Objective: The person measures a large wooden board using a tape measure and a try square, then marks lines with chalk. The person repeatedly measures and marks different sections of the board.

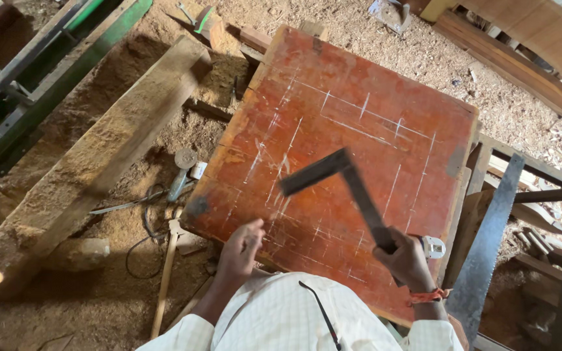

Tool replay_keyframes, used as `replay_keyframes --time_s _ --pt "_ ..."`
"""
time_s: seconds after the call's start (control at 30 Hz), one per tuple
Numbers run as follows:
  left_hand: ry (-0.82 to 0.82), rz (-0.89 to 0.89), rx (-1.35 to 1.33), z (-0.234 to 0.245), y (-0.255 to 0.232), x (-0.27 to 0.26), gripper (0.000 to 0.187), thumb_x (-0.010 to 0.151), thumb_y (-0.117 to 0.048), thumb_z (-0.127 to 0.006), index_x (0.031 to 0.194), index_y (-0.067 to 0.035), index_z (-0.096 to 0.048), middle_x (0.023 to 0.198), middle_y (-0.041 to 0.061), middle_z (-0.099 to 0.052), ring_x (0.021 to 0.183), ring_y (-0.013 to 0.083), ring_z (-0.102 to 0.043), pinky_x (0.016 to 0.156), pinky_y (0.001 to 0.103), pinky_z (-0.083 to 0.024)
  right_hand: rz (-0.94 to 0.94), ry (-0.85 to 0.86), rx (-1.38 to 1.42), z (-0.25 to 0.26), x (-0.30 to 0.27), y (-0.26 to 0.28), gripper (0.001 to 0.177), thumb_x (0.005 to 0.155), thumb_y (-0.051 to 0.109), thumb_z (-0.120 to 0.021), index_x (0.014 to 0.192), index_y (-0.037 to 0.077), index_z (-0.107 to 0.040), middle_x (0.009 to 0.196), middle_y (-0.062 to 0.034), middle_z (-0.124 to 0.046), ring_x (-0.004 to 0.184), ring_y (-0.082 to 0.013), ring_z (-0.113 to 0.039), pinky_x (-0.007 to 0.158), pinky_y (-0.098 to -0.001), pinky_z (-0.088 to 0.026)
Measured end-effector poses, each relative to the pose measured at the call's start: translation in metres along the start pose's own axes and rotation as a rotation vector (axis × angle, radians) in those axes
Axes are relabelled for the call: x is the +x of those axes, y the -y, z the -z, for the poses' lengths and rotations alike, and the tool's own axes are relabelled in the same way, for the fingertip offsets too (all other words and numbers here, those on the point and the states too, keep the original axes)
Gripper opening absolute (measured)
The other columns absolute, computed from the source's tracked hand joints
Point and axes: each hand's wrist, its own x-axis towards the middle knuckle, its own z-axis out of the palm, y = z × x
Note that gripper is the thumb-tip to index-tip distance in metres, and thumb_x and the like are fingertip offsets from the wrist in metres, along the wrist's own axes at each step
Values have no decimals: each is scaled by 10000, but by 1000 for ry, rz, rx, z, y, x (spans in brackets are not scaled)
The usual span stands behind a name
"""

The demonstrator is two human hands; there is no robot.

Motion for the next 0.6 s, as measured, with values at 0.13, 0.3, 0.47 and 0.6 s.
replay_keyframes --time_s 0.13,0.3,0.47,0.6 --pt "-210 -131 15 5 2 14 488 1126 -392 -442 1382 -5 -594 1319 126 -655 1217 150 -609 1032 313 -461 364 121 -61 -3 1 34 275 653 198 -806 860 59 -690 674 -132 -667 588 -279 -663 566 -399 -524" --pt "-80 110 223 45 -5 23 482 1040 -480 -600 1152 -26 -715 986 150 -734 931 199 -652 838 362 -526 335 293 58 -12 2 60 241 657 209 -766 856 84 -711 685 -122 -691 598 -290 -695 572 -407 -545" --pt "-175 79 491 51 -22 22 617 847 -585 -710 1183 -69 -671 959 136 -735 868 276 -698 748 404 -554 448 336 -39 -44 10 91 280 738 290 -817 866 73 -695 726 -132 -668 665 -302 -673 610 -429 -525" --pt "-353 -22 902 88 -37 38 645 848 -679 -688 1137 -103 -722 983 120 -761 880 298 -736 765 445 -562 567 203 64 -67 27 127 382 728 369 -834 1010 125 -748 831 -82 -726 728 -286 -715 600 -423 -544"
